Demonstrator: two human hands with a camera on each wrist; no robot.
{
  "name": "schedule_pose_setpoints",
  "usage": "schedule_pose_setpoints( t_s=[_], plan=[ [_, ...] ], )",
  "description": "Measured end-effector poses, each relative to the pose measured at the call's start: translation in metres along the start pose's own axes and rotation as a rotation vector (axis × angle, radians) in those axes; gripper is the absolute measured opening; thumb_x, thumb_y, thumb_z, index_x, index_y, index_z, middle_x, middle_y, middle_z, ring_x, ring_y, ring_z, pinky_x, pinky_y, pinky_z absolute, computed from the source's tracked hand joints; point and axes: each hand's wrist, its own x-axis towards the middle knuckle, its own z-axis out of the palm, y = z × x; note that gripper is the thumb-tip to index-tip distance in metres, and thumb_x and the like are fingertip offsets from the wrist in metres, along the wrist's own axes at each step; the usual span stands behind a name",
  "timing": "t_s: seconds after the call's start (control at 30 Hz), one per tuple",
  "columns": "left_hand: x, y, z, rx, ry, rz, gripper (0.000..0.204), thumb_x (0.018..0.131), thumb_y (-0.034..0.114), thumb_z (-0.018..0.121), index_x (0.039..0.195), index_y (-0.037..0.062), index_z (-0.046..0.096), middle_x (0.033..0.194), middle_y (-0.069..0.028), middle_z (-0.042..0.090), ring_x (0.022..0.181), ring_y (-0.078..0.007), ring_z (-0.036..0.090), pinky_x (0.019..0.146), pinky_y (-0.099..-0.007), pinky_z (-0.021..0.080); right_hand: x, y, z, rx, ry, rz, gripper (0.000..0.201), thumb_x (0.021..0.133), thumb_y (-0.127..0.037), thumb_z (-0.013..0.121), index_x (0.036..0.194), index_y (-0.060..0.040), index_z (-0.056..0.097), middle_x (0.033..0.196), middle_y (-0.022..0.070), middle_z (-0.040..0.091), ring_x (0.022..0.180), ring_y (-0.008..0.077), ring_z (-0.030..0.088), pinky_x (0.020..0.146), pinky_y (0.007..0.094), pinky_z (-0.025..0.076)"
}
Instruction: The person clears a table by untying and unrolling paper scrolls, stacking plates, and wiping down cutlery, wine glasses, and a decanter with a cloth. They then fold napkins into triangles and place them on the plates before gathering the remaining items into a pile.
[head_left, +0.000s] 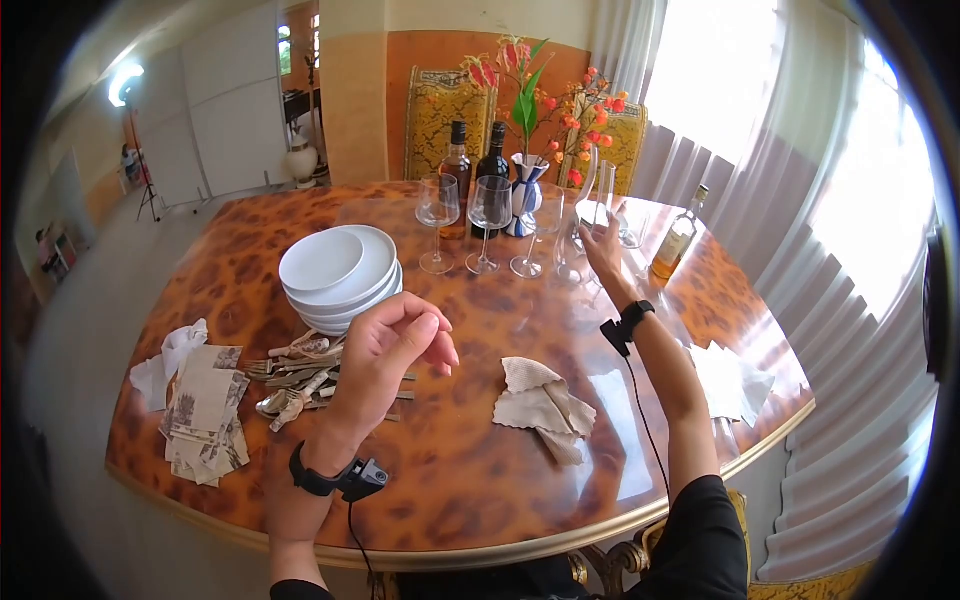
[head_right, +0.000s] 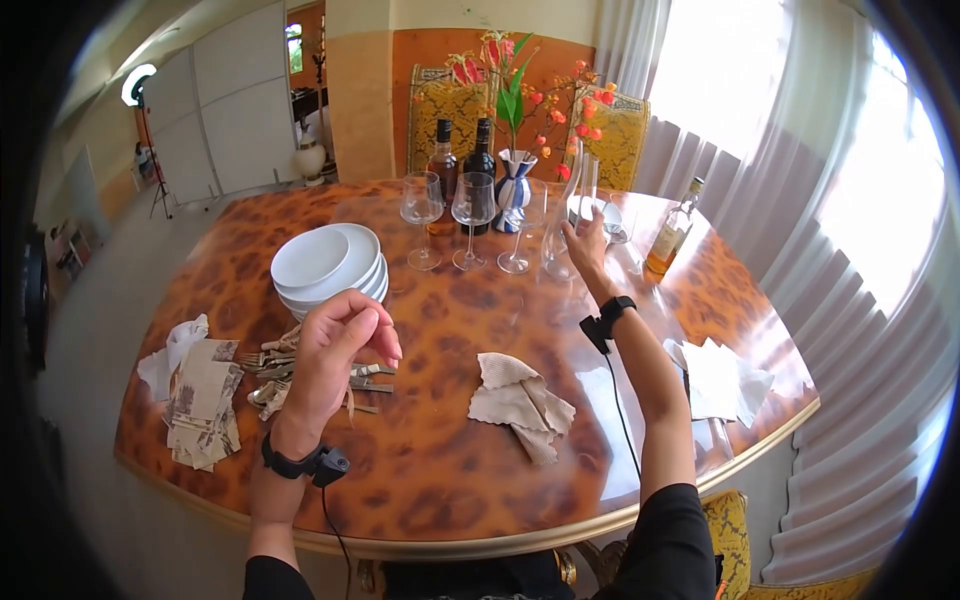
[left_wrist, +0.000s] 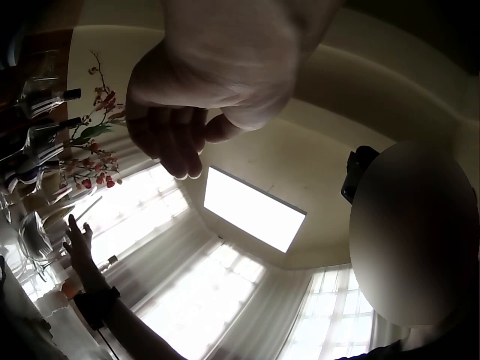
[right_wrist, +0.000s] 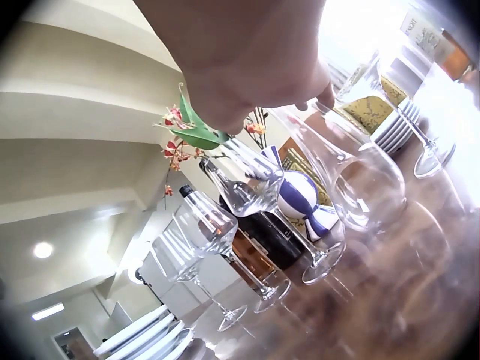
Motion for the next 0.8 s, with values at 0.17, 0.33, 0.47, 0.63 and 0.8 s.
schedule_pose_setpoints(
  t_s=[0.17,0.33,0.47,0.63,0.8],
  plan=[
    [-0.007,0.017,-0.004,-0.022,-0.032,0.037,0.019,0.100,0.016,0.053,0.096,-0.0017,0.059,0.078,-0.0088,0.066,0.071,-0.0133,0.064,0.064,-0.0271,0.053,0.001,0.019,0.002,0.021,-0.062,0.100,0.052,0.085,-0.025,0.067,0.124,0.0029,0.046,0.083,0.0129,0.067,0.080,0.0189,0.065,0.072,0.0318,0.050],
    [-0.008,0.020,-0.005,-0.024,-0.037,0.071,0.021,0.101,0.018,0.052,0.094,-0.0006,0.059,0.074,-0.0093,0.065,0.064,-0.0138,0.062,0.061,-0.0262,0.053,0.004,0.024,0.001,0.062,-0.066,0.086,0.040,0.086,-0.020,0.065,0.116,0.0000,0.048,0.082,0.0108,0.067,0.073,0.0170,0.062,0.068,0.0296,0.048],
    [-0.008,0.016,-0.004,-0.016,-0.084,0.054,0.021,0.101,0.017,0.052,0.094,-0.0012,0.059,0.074,-0.0091,0.064,0.065,-0.0137,0.063,0.061,-0.0257,0.053,-0.002,0.020,0.001,0.037,-0.060,0.094,0.040,0.083,-0.024,0.067,0.110,0.0001,0.051,0.081,0.0124,0.063,0.074,0.0218,0.061,0.069,0.0357,0.050],
    [-0.013,0.018,0.001,0.034,-0.133,0.105,0.021,0.101,0.017,0.053,0.094,-0.0020,0.059,0.074,-0.0076,0.064,0.066,-0.0124,0.063,0.060,-0.0251,0.052,0.001,0.033,0.002,0.028,-0.066,0.011,0.039,0.086,-0.020,0.064,0.114,-0.0003,0.047,0.081,0.0111,0.064,0.072,0.0162,0.060,0.065,0.0300,0.047],
    [-0.021,0.026,0.004,0.087,-0.131,0.143,0.021,0.101,0.017,0.053,0.095,-0.0020,0.059,0.074,-0.0066,0.063,0.066,-0.0104,0.061,0.060,-0.0242,0.051,-0.004,0.021,-0.003,0.017,-0.120,0.047,0.039,0.087,-0.021,0.063,0.115,-0.0011,0.045,0.083,0.0126,0.066,0.075,0.0167,0.061,0.069,0.0300,0.047]
  ],
)
